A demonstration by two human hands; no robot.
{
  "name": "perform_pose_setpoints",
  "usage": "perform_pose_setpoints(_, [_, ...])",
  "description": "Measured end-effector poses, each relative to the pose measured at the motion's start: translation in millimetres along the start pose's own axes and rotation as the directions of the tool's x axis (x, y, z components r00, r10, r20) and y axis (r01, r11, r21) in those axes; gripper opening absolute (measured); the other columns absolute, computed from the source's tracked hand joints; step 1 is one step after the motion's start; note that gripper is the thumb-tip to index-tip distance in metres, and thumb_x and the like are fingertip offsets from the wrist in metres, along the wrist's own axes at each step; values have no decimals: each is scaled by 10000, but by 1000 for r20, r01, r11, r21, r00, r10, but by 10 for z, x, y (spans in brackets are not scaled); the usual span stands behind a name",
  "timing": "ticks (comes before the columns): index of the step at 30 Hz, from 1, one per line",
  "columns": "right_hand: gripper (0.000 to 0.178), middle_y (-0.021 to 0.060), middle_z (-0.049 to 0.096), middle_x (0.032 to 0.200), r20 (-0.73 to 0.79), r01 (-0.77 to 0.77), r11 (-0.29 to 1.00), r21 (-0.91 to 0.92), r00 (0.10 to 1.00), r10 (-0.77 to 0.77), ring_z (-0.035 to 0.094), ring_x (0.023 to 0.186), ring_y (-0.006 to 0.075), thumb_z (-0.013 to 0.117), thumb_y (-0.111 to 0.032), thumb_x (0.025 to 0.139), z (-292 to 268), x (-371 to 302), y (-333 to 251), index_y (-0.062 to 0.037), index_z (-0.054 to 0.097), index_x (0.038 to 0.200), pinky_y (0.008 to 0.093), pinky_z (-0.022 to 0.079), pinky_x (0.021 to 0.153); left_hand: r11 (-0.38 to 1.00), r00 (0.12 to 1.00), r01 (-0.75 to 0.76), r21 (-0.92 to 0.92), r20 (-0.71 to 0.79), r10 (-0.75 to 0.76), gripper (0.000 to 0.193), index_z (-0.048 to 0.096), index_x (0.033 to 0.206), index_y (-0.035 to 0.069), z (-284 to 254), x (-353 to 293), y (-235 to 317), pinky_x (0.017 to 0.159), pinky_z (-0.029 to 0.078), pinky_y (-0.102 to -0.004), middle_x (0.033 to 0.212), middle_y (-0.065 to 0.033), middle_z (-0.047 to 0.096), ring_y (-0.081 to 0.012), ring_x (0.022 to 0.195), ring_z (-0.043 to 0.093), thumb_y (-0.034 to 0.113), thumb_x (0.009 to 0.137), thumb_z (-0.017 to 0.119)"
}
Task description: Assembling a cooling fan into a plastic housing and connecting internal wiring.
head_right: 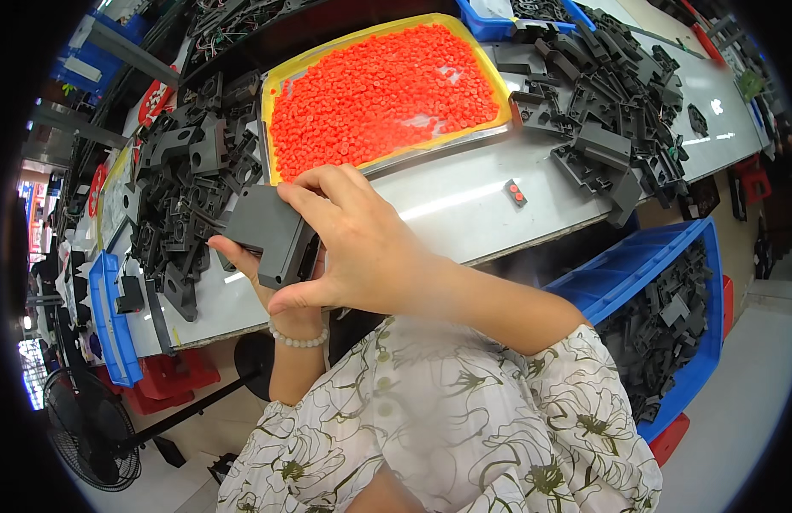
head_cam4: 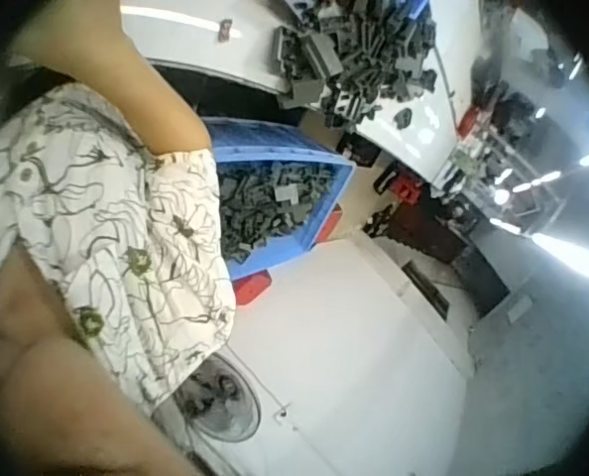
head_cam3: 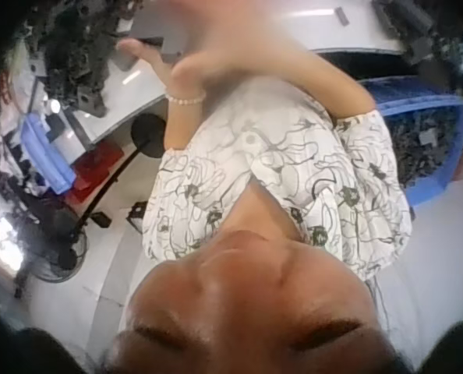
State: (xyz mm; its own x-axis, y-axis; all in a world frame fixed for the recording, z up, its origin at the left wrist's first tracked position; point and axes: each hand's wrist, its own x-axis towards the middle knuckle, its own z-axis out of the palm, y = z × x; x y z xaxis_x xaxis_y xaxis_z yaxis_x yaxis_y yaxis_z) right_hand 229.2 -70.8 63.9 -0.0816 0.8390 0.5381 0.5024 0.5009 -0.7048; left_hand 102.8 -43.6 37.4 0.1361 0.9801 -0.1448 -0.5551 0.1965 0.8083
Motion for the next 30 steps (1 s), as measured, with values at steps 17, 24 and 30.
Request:
perform_pose_setpoints(17, [819,164,502,1062,72,-73,997,-5,995,73,489,995,296,806,-401,512,-84,25,-37,65,497,1110,360,423,837,999,997,27,-21,70,-25,719,470,1069,63,1,-8,12,784,459,-297,989,-65,526,-170,892,530,701,788,298])
perform_pose_setpoints(24, [796,161,508,1056,93,-67,998,-13,993,67,492,982,297,803,-375,519,-93,35,-44,63,498,1110,364,427,828,997,999,36,-72,24,-34,773,449,1090,32,2,4,-22,779,442,-290,986,-85,523,-177,870,525,712,801,221])
perform_pose_setpoints(30, [732,167,518,1035,-4,23,995,-93,1000,-23,501,945,297,792,-324,542,-53,-20,-64,56,501,1096,368,434,805,979,989,106,-176,-80,-121,757,454,1102,34,-5,7,-50,804,440,-297,1025,-70,514,-172,890,522,695,811,229])
